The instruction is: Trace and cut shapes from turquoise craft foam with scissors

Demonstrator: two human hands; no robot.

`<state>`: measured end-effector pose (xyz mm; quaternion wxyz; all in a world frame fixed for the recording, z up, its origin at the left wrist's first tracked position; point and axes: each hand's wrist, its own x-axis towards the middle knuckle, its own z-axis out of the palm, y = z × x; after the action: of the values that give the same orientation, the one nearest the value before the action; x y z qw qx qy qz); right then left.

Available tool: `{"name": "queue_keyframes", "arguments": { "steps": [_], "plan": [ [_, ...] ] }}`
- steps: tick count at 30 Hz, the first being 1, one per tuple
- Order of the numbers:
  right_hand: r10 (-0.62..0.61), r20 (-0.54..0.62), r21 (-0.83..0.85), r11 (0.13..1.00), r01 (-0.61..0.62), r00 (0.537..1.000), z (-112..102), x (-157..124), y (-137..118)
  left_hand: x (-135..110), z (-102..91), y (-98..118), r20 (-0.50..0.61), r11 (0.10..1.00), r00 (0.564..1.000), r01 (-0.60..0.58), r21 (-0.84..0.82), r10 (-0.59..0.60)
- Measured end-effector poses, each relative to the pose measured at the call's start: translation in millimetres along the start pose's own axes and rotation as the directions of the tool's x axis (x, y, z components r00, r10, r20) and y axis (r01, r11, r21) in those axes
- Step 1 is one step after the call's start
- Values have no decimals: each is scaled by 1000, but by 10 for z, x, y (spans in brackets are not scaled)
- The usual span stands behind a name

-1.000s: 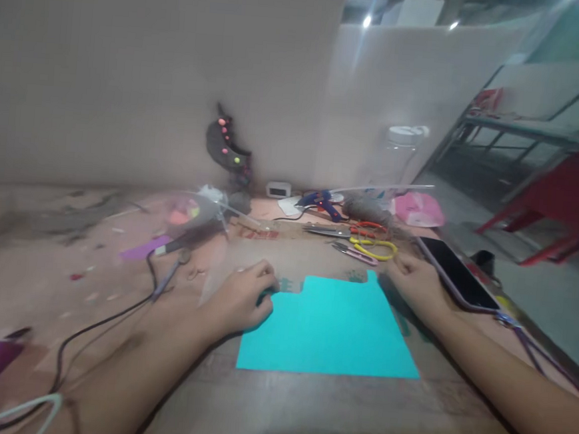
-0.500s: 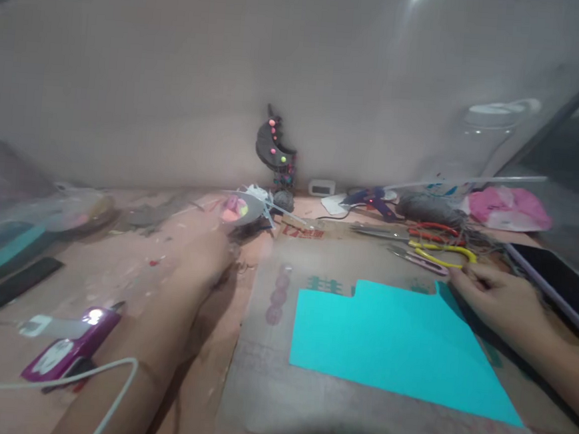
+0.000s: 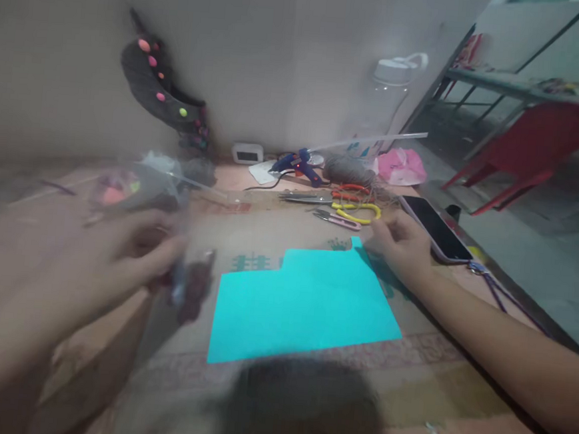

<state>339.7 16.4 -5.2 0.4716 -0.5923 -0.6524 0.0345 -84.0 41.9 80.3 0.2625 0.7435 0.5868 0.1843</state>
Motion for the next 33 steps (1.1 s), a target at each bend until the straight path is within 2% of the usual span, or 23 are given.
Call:
{"name": "queue_keyframes", "arguments": {
  "steps": [1,2,3,4,5,6,7,8,9,10,11,12,13,14,15,16,17,18,20,23,26,30,33],
  "plan": [
    [-72,37,-20,997,73,997,-17,-19,-33,-23,183,140,71,984,997,42,-172,-30],
    [-164,101,-48,984,170,981,-35,-45,-88,-48,388,271,137,919,990,94,-382,-44],
    [-268,205,-69,955,287,941,-51,-78,-166,-78,598,387,252,818,967,172,-549,-34],
    [-365,352,-81,905,417,862,-63,-120,-268,-116,800,486,315,709,948,258,-656,-53],
    [-471,427,-80,830,551,772,-70,-172,-391,-164,982,568,374,609,925,333,-720,-64],
    [-561,514,-57,733,678,649,-73,-231,-527,-222,1134,635,454,530,890,405,-744,-43],
    [-613,551,-35,661,750,566,-71,-295,-667,-286,1254,688,502,473,865,452,-756,-24],
    [-647,576,10,617,787,499,-66,-361,-799,-353,1340,729,524,438,852,472,-765,-3],
    [-636,614,44,619,784,468,-59,-422,-912,-416,1393,759,535,436,844,468,-769,36],
    [-599,668,73,644,762,442,-52,-474,-997,-470,1418,778,526,478,848,436,-762,66],
    [-587,677,105,674,731,444,-44,-512,-1049,-511,1420,783,504,571,857,363,-736,106],
    [-605,644,166,708,686,469,-37,-533,-1067,-536,1402,776,462,685,874,244,-686,151],
    [-630,582,251,741,623,514,-30,-535,-1055,-546,1373,755,410,798,886,81,-597,217],
    [-620,504,329,782,530,601,-23,-516,-1022,-545,1339,722,362,877,881,-111,-467,305],
    [-563,420,394,819,416,711,-17,-479,-976,-536,1306,682,332,903,856,-298,-310,396],
    [-417,392,402,879,255,820,-10,-428,-927,-527,1280,637,326,878,816,-455,-148,477],
    [-231,389,378,923,74,892,0,-369,-881,-523,1265,592,331,824,777,-567,-2,536],
    [-72,382,360,930,-77,922,12,-308,-842,-529,1264,553,344,762,743,-639,109,574],
    [164,384,334,893,-302,909,50,-207,-787,-578,1299,500,356,687,725,-682,253,589],
    [276,413,403,799,-446,868,120,-161,-747,-709,1409,494,327,647,723,-691,323,609],
    [221,522,483,719,-499,824,174,-204,-737,-799,1519,513,268,620,712,-699,356,648],
    [103,687,487,670,-560,720,250,-215,-774,-787,1590,480,239,597,693,-713,369,680],
    [101,728,474,641,-604,679,339,-134,-827,-749,1594,447,247,597,685,-723,348,685]
  ]
}}
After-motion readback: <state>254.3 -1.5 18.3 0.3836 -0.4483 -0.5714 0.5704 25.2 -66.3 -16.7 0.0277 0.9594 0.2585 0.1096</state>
